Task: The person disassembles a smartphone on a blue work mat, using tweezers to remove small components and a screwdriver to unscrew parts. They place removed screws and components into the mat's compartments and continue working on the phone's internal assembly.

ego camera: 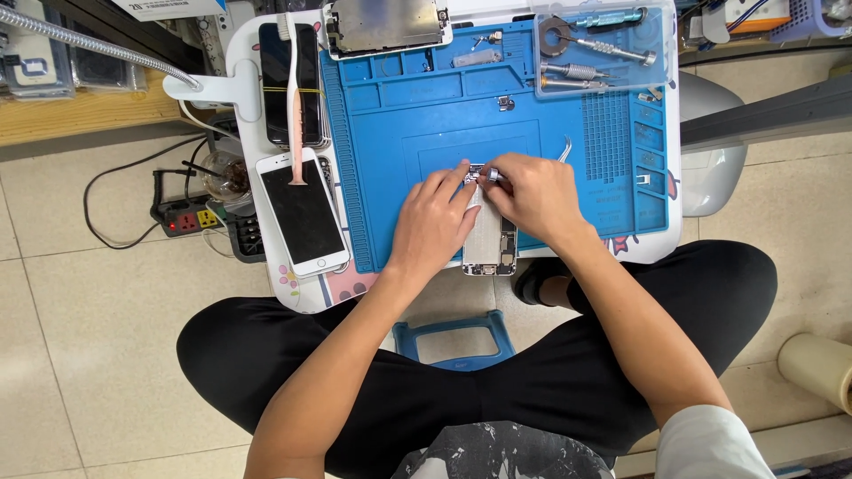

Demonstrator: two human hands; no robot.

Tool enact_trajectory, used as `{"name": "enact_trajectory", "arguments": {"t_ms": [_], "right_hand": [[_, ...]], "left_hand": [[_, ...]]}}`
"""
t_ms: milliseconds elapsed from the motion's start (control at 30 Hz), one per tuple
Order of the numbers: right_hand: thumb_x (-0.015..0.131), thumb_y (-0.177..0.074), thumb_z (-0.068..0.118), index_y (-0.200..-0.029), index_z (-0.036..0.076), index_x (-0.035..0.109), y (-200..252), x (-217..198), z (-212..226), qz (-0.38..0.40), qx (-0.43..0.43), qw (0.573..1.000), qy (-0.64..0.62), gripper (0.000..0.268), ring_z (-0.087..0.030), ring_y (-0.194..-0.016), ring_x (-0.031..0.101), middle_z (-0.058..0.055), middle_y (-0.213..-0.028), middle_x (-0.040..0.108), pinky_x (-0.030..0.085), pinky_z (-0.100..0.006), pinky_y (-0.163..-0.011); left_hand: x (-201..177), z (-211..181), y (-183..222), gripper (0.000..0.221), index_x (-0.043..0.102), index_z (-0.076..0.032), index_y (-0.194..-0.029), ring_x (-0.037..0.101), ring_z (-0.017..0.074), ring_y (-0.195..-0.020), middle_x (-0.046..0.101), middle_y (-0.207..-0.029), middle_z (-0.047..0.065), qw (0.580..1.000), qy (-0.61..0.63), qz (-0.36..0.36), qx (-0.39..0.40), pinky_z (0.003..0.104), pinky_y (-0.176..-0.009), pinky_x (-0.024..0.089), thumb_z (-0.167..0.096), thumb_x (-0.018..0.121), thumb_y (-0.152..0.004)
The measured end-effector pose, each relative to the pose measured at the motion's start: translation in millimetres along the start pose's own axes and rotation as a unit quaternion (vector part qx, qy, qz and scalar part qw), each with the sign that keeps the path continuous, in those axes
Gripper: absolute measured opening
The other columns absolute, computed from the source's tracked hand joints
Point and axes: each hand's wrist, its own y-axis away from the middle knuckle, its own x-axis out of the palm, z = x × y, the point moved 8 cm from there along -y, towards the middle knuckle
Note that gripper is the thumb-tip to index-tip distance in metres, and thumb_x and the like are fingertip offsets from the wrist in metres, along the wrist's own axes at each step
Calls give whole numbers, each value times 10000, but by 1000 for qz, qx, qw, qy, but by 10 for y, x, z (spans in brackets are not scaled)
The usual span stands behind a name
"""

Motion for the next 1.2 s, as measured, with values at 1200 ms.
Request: {"name": "enact_trajectory", "arguments": {"t_ms": [1200], "right_hand": [[833,-906,211,-929,240,709,26,-35,-22,-23,-78,997,9,129,-183,-682,697,81,-719,639,540,-311,-601]], "left_hand": [[61,3,70,311,745,-81,-1224,607,261,-1247,653,-1379,117,999,-12,-23,21,407,-952,530,-291,702,-998]]}}
